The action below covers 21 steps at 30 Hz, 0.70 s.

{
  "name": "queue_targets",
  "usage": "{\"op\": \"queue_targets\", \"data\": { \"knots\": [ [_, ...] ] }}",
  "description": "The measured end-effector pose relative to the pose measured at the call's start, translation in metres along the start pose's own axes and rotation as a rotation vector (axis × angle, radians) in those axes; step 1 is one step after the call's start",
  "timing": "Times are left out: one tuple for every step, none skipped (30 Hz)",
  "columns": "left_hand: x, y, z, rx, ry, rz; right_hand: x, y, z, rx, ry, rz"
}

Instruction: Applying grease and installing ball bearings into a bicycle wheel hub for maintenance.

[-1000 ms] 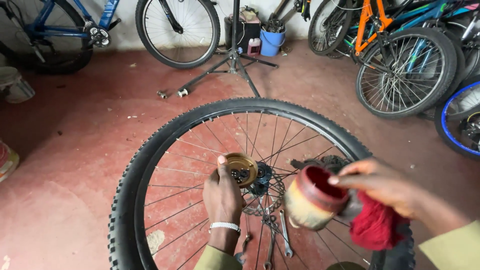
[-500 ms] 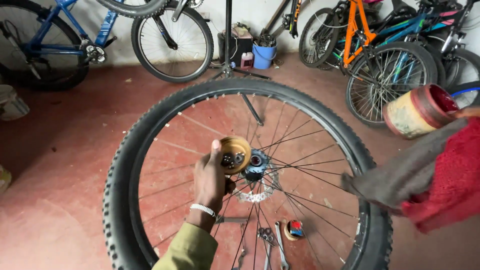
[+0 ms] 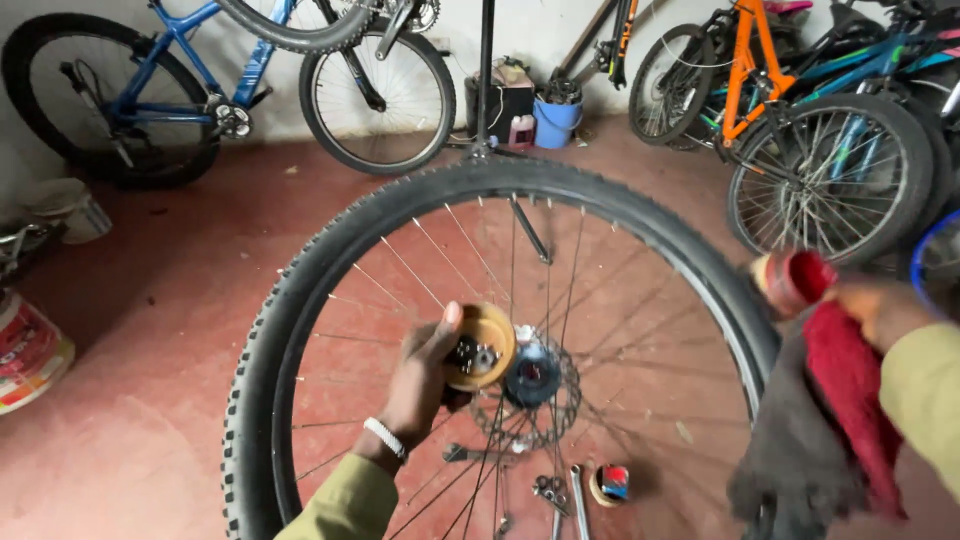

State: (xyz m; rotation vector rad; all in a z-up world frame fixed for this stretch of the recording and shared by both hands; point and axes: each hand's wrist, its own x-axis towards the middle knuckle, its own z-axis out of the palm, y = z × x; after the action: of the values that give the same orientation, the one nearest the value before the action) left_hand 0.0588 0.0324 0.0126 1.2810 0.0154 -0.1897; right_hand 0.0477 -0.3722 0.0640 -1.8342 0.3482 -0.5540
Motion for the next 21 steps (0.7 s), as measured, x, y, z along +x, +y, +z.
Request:
{"op": "queue_targets", "data": {
  "knots": [
    [-0.002,-0.001,-0.005,-0.009,-0.104,-0.005,0.044,0.066,-0.027,-0.003,0.005,-0.027],
    [-0.006,-0.003,-0.012,-0.018,-0.202,-0.014,0.059,0.162,-0.055,-0.007,0.004,-0.051],
    [0.002,-0.011,-0.018,-0.014,-0.189,-0.016,0.116,0.259,-0.101,-0.001,-0.008,-0.047],
    [0.005,-0.021,-0.024,-0.018,-0.186,-0.037,0.156,0.342,-0.124,0.063,-0.124,0.442],
    [0.008,-0.03,-0.031,-0.023,-0.183,-0.058,0.181,0.415,-0.113,0.129,-0.246,0.931],
    [0.006,-0.035,-0.033,-0.023,-0.178,-0.058,0.174,0.448,-0.113,0.127,-0.251,0.931],
    [0.005,-0.038,-0.035,-0.029,-0.185,-0.072,0.168,0.48,-0.115,0.119,-0.151,0.965],
    [0.005,-0.041,-0.038,-0.035,-0.193,-0.079,0.165,0.511,-0.114,0.114,-0.052,0.991],
    [0.008,-0.046,-0.042,-0.035,-0.189,-0.072,0.159,0.503,-0.116,0.115,-0.057,0.984],
    [0.008,-0.053,-0.047,-0.047,-0.21,-0.086,0.141,0.503,-0.113,0.107,-0.073,0.993],
    [0.008,-0.06,-0.051,-0.06,-0.23,-0.101,0.12,0.506,-0.104,0.099,-0.09,1.001],
    [0.006,-0.062,-0.052,-0.059,-0.224,-0.111,0.105,0.506,-0.095,0.091,-0.109,1.015],
    [0.005,-0.063,-0.053,-0.038,-0.23,-0.108,0.089,0.505,-0.085,0.082,-0.129,1.029],
    [0.006,-0.064,-0.054,-0.019,-0.24,-0.1,0.078,0.501,-0.077,0.074,-0.146,1.037],
    [0.007,-0.065,-0.054,-0.021,-0.238,-0.104,0.072,0.49,-0.074,0.065,-0.163,1.044],
    [0.008,-0.065,-0.052,-0.023,-0.235,-0.13,0.064,0.484,-0.067,0.058,-0.18,1.048],
    [0.009,-0.065,-0.05,-0.025,-0.232,-0.156,0.054,0.481,-0.054,0.051,-0.196,1.051],
    [0.01,-0.064,-0.048,-0.024,-0.232,-0.158,0.046,0.476,-0.052,0.051,-0.196,1.053],
    [0.01,-0.063,-0.046,0.078,-0.202,-0.209,0.037,0.47,-0.05,0.009,-0.2,1.092],
    [0.01,-0.062,-0.044,0.181,-0.171,-0.261,0.029,0.464,-0.048,-0.034,-0.206,1.131],
    [0.012,-0.072,-0.046,0.182,-0.17,-0.262,0.022,0.472,-0.049,-0.033,-0.207,1.132]
  ]
}}
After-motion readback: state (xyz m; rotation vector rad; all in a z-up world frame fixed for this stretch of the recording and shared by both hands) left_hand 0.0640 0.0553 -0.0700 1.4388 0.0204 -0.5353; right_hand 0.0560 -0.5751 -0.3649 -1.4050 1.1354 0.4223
